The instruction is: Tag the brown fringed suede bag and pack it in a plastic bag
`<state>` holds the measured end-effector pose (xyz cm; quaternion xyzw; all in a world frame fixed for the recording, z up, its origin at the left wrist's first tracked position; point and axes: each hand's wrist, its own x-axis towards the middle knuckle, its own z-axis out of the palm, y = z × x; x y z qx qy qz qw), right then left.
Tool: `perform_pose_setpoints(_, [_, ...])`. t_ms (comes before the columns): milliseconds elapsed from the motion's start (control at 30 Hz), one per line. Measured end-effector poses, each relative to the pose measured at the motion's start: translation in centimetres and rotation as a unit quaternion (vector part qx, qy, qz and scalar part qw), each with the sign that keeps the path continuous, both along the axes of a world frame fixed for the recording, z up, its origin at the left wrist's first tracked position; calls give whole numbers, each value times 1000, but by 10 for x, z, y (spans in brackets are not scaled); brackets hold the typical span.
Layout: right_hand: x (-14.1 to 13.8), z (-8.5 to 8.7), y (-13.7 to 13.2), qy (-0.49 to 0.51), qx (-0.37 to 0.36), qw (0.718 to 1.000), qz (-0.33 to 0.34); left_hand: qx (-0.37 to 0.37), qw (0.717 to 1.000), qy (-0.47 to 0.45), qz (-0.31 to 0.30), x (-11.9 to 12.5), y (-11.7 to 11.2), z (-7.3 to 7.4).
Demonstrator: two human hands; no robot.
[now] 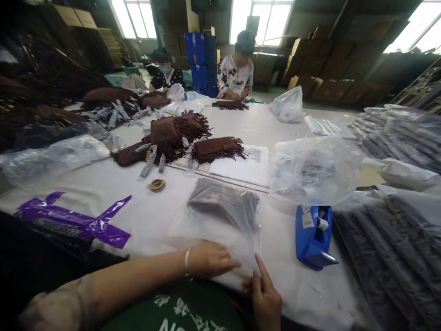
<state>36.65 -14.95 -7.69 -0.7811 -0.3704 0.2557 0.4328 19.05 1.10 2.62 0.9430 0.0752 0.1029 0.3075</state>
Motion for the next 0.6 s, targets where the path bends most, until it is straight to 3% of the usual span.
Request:
perform_pose_setpoints(67, [3, 4, 0, -91, 8, 995, -25, 107, 993, -30, -41, -34, 4, 6])
perform_pose_setpoints(100, [5, 5, 2, -153, 32, 987, -33, 167, 985, -41, -17, -51, 8, 8])
perform_pose_setpoints(167, [13, 9, 11, -254, 103, 962, -14, 250, 963, -30, 97, -79, 22, 8])
perform_pose_setpoints(233, [24, 11, 21, -299, 152, 940, 58, 277, 947, 1, 161, -99, 40, 0])
perform_pose_setpoints(333, [44, 12, 30, -300, 176, 912, 217, 248, 957, 0, 149, -116, 66, -20])
perform_pose_setpoints(433, [51, 20, 28, -303, 138, 906, 261, 181, 970, -10, 159, -125, 76, -38])
perform_pose_setpoints(533, [28, 44, 30, -285, 141, 908, 274, 98, 969, -35, 224, -123, 72, -46])
perform_pose_setpoints(600, [-5, 65, 42, -222, 158, 884, 380, 40, 957, -49, 283, -117, 67, -44])
